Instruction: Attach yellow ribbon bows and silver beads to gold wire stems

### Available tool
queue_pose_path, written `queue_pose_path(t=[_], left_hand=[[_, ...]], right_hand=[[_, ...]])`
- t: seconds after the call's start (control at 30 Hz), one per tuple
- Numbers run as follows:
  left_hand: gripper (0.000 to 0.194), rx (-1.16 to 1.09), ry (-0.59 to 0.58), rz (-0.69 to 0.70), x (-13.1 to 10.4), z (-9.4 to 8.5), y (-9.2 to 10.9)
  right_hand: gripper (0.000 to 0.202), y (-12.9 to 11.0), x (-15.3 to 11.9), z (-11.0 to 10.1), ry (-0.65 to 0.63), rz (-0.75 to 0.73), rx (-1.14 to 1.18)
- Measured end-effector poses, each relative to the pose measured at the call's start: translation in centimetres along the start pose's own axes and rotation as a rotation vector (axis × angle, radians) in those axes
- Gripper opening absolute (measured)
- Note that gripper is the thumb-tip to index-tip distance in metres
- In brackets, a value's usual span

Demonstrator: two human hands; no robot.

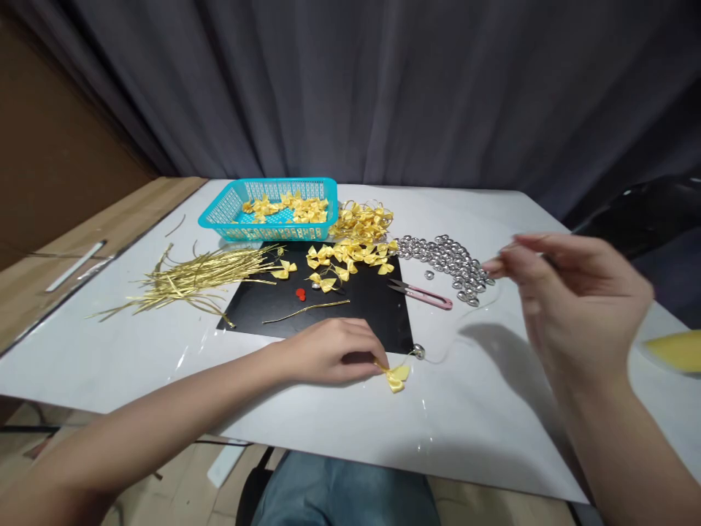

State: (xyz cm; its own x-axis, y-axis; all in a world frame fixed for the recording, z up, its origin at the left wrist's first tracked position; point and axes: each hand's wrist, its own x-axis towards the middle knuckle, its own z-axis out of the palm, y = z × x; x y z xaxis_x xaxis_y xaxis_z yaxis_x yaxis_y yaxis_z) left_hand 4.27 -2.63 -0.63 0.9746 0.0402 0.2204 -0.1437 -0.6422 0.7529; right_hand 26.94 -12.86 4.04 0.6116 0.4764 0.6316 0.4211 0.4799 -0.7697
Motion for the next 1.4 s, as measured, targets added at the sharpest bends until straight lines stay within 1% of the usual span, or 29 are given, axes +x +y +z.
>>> queue_pose_path(t=[0.03,0.1,0.17,0.23,0.3,0.37,0.43,0.57,0.77,0.9,1.1,1.3,1.4], left_hand=[[0.015,-0.002,0.001,0.003,0.0,0.0,-0.1],[0.013,-0.003,-0.006,0.011,0.0,-0.1,-0.2],[0.012,-0.004,-0.012,0.013,0.0,-0.1,-0.3],[0.010,-0.006,-0.005,0.019,0.0,-0.2,-0.4],[0.010,-0.004,0.015,0.036,0.0,-0.1,-0.6],[0.010,0.013,0.031,0.060,0.0,-0.1,-0.7],[0.010,0.039,0.035,0.075,0.0,-0.1,-0.8],[0.010,0.084,0.018,0.071,0.0,-0.1,-0.8],[0.010,0.104,0.002,0.054,0.1,0.1,-0.8],[0.008,0.094,-0.007,0.036,0.1,0.1,-1.0],[0.008,0.080,-0.001,0.033,0.1,0.1,-1.0],[0.008,0.061,-0.011,0.038,0.1,0.1,-1.0],[0.012,0.071,-0.016,0.058,0.1,0.0,-1.1]], right_hand=[[0.014,-0.1,-0.5,0.1,-0.108,-0.012,-0.061],[0.015,-0.4,-1.2,0.0,-0.366,-0.062,-0.149],[0.011,-0.6,-1.6,-0.1,-0.623,-0.099,-0.205],[0.005,-0.8,-1.7,-0.2,-0.862,-0.071,-0.259],[0.008,-1.0,-1.7,-0.1,-1.088,-0.008,-0.305],[0.014,-1.2,-1.8,0.1,-1.258,0.034,-0.337],[0.019,-1.3,-2.0,0.3,-1.360,0.068,-0.358],[0.026,-1.3,-2.6,0.6,-1.459,0.121,-0.381],[0.029,-1.4,-2.8,0.4,-1.518,0.176,-0.393],[0.032,-1.1,-3.1,0.3,-1.566,0.165,-0.452],[0.033,-0.7,-3.5,0.4,-1.568,0.136,-0.506],[0.029,-0.7,-3.6,0.4,-1.536,0.116,-0.521],[0.031,-0.7,-3.6,0.4,-1.543,0.117,-0.520]])
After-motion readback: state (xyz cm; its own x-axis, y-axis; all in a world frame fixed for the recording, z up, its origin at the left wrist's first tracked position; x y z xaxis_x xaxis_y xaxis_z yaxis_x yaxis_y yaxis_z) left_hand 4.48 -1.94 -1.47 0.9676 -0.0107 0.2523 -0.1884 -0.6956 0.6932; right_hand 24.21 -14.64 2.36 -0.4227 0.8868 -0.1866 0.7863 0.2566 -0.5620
